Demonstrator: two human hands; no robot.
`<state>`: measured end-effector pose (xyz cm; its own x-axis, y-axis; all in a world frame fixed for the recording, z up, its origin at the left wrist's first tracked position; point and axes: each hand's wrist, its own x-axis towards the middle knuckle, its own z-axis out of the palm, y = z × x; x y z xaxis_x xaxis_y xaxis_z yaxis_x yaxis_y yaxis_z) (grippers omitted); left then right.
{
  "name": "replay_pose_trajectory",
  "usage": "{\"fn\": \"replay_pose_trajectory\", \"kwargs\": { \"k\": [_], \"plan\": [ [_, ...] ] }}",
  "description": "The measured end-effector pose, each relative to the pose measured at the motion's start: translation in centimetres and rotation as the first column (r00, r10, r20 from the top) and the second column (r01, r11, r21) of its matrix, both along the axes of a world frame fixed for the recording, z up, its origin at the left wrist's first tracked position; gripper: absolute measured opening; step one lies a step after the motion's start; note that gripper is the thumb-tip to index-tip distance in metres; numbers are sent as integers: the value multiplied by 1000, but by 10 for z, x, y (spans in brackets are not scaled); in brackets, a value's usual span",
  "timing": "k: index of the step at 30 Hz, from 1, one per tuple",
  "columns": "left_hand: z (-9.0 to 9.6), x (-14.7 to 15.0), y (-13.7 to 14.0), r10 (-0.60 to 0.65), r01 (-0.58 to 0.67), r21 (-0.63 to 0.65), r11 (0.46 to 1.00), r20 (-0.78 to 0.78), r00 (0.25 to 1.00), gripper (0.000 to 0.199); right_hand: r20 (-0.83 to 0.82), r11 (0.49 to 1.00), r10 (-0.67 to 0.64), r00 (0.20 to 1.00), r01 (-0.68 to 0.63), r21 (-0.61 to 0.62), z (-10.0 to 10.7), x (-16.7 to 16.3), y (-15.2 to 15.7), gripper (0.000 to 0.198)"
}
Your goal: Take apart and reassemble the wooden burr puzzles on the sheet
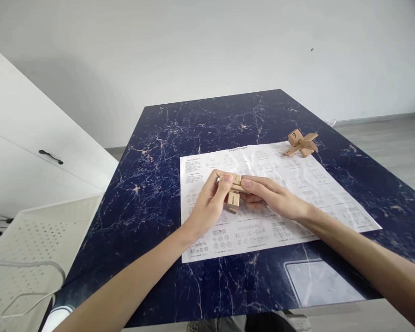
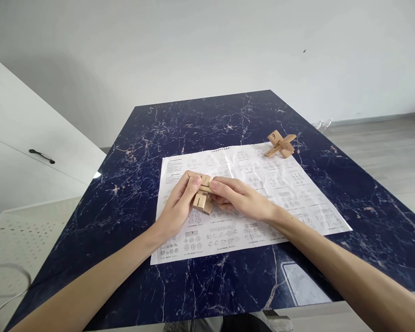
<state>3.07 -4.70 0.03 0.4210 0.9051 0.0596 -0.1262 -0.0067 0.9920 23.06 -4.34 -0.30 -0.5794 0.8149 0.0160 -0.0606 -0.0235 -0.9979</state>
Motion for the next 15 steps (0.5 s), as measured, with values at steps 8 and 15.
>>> {"fn": "replay_pose_trajectory", "kwargs": {
  "k": [8, 15],
  "plan": [
    [6, 1, -7, 25, -25, 57, 998, -8, 1000, 31, 38, 1000, 27, 999, -27, 8, 6, 0, -2, 47],
    [6, -2, -6, 24, -17, 168, 986, -39, 999, 29, 30, 999, 41, 999, -42, 26, 6, 2, -2, 45]
  ]
}}
